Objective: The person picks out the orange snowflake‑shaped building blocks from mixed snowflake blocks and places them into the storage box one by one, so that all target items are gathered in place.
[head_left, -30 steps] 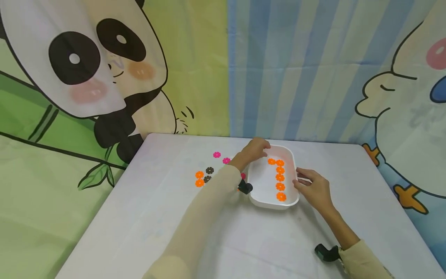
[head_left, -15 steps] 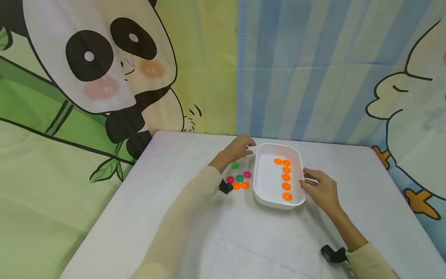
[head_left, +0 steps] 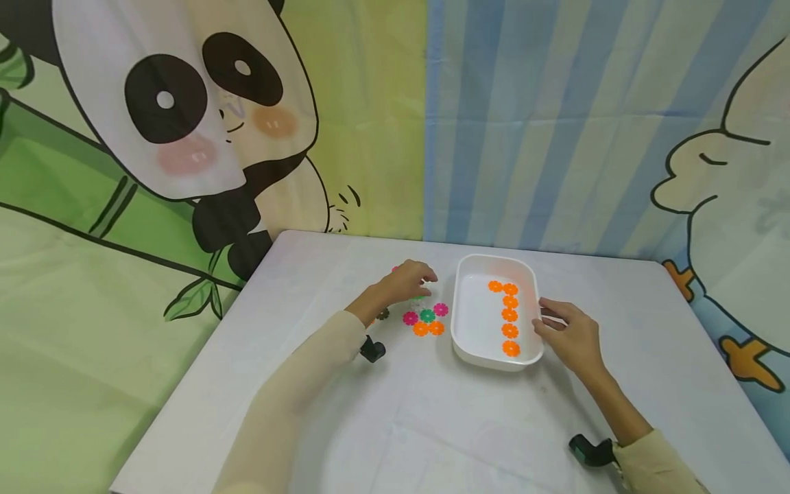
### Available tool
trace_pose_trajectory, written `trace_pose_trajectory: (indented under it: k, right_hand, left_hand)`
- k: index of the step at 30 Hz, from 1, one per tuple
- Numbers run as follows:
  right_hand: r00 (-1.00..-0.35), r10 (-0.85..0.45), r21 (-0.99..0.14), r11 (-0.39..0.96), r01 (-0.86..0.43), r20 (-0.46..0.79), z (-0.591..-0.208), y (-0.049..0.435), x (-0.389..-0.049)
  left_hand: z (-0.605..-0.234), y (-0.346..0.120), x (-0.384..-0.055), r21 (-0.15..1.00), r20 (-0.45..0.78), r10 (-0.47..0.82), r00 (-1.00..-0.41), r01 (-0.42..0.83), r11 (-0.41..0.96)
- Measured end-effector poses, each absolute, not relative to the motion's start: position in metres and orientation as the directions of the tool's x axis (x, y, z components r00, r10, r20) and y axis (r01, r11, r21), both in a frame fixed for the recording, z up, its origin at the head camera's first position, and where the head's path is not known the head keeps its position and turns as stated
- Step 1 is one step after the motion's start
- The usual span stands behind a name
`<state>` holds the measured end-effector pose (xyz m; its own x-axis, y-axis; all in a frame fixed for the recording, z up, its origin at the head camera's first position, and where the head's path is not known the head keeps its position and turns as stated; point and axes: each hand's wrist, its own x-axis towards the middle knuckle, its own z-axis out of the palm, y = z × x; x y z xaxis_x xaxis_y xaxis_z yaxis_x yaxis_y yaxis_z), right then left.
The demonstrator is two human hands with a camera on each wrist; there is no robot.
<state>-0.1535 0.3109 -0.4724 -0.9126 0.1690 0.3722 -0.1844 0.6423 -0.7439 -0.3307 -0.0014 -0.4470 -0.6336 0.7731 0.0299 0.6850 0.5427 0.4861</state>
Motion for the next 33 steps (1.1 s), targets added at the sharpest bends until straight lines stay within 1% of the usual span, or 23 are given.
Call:
trace_pose_trajectory:
  k: [4, 9, 16, 19, 24, 33]
  right_hand:
    - [-0.911, 0.165, -0.739, 0.647, -0.190, 0.379, -0.473, 0.310, -0.154]
    - [-0.912, 0.167, -0.735, 0.653, -0.182, 0.374, -0.473, 0.310, -0.154]
    - [-0.918, 0.166, -0.734, 0.658, -0.170, 0.361, -0.473, 0.311, -0.154]
    - [-0.917, 0.167, -0.735, 0.657, -0.171, 0.363, -0.471, 0.311, -0.154]
    - [-0.917, 0.170, -0.736, 0.656, -0.168, 0.360, -0.468, 0.312, -0.155]
    - [-0.916, 0.165, -0.742, 0.646, -0.179, 0.365, -0.467, 0.309, -0.156]
  left_hand:
    - [-0.453, -0.008, -0.323, 0.469, -0.031, 0.786, -0.617, 0.686, 0.556]
    - [-0.455, -0.015, -0.311, 0.472, -0.085, 0.812, -0.578, 0.694, 0.544]
    - [-0.456, -0.025, -0.295, 0.489, -0.099, 0.878, -0.468, 0.746, 0.452]
    - [-0.457, -0.028, -0.291, 0.487, -0.100, 0.892, -0.441, 0.760, 0.430]
    - [-0.461, -0.029, -0.289, 0.473, -0.089, 0.900, -0.427, 0.777, 0.416]
    - [-0.464, -0.029, -0.288, 0.436, -0.106, 0.888, -0.447, 0.782, 0.445]
